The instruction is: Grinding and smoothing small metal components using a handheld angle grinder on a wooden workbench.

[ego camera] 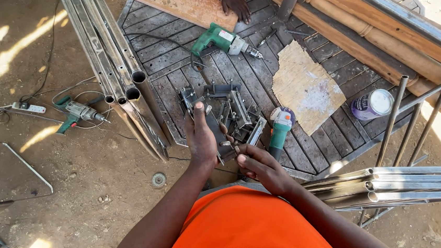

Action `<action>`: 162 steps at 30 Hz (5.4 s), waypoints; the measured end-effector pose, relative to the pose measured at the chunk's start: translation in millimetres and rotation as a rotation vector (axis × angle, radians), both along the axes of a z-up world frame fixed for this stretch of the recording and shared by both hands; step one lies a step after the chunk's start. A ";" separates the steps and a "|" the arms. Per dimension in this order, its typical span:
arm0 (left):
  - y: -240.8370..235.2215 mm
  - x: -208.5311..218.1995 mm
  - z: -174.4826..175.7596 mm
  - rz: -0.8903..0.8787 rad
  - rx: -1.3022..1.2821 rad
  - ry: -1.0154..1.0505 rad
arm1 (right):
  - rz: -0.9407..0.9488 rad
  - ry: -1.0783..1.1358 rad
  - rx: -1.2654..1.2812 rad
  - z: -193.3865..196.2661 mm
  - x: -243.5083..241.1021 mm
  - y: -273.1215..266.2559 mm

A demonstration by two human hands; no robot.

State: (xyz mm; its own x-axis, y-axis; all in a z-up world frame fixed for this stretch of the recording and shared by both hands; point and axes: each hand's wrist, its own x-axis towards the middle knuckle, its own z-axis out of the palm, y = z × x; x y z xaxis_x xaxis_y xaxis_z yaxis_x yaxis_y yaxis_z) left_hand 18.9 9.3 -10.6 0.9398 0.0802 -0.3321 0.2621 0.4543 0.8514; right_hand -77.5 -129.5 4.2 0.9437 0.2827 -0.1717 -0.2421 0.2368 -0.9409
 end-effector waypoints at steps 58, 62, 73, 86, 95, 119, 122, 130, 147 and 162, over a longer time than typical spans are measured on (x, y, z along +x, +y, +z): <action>29.6 5.3 -21.4 -0.126 0.109 -0.034 | -0.139 0.251 0.094 -54.5 11.3 39.7; 19.7 9.5 -22.9 -0.191 0.007 0.043 | -0.258 0.452 0.158 -58.0 13.7 30.7; -32.3 14.0 -27.8 -0.171 -0.094 0.277 | -0.674 0.693 -0.011 -144.0 57.8 -103.7; -166.0 22.7 2.0 -0.398 -0.356 0.544 | -0.411 1.171 -1.308 -268.8 129.4 -341.2; -170.4 36.3 -18.9 -0.361 -0.355 0.469 | -1.132 1.153 -0.516 -264.3 152.0 -329.5; -132.7 25.2 -22.1 -0.226 -0.172 0.725 | 0.268 0.017 -1.771 -214.4 95.1 -360.1; -125.6 20.6 -27.1 -0.220 -0.148 0.743 | 0.389 -0.018 -1.732 -250.6 85.7 -358.9; -126.8 9.2 -27.9 -0.163 -0.075 0.835 | 0.226 0.279 -1.595 -267.0 130.0 -355.4; -145.7 9.2 -29.4 -0.163 0.004 0.891 | -0.420 0.284 -1.521 -296.0 155.2 -368.7; -148.1 3.1 -27.8 -0.158 0.036 0.967 | -0.521 0.377 -1.487 -316.0 154.5 -370.5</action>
